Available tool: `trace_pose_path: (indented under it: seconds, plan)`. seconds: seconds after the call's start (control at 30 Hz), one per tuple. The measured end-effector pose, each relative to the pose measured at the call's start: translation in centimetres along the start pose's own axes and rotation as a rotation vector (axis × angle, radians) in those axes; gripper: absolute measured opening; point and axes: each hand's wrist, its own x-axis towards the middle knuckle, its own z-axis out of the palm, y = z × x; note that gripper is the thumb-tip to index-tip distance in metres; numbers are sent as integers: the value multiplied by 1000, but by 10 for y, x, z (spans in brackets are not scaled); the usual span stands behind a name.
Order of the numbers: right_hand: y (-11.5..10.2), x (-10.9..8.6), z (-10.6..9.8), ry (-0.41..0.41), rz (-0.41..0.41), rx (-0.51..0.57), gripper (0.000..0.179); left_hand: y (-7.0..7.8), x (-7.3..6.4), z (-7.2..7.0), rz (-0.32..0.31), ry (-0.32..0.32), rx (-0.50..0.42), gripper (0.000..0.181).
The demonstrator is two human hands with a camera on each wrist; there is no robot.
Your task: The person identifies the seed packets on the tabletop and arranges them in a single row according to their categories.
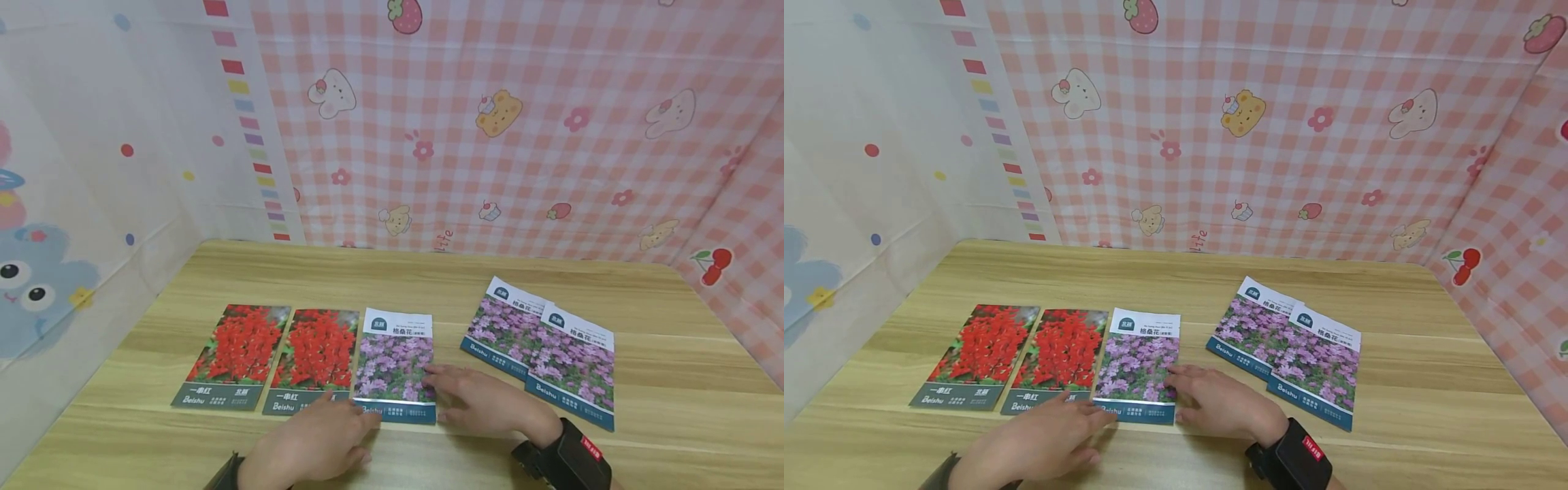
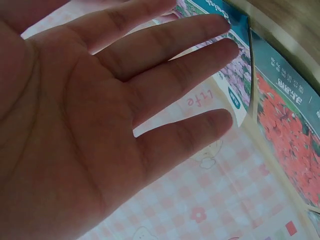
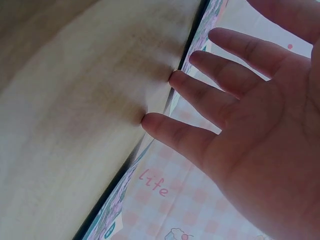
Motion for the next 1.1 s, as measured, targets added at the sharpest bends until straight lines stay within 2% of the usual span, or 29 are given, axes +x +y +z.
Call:
trace_pose_path:
  seconds: [0.17, 0.4, 0.63, 0.8, 0.93, 1.1]
  plan:
    - [2, -2, -4, 51, 9, -10, 49, 1, 2, 0, 22, 55, 44, 43]
    - [8, -7, -16, 116, 63, -5, 50, 2, 7, 0, 34, 67, 41, 48]
    - [18, -13, -28, 213, 156, 5, 49, 5, 16, 2, 65, 108, 58, 50]
    - [26, -18, -38, 267, 242, -12, 47, 8, 25, 3, 71, 165, 70, 50]
    - [34, -26, -46, 316, 296, -30, 46, 10, 30, 1, 84, 234, 39, 49]
    - [43, -35, -55, 388, 360, -38, 44, 15, 42, -6, 114, 321, -66, 43]
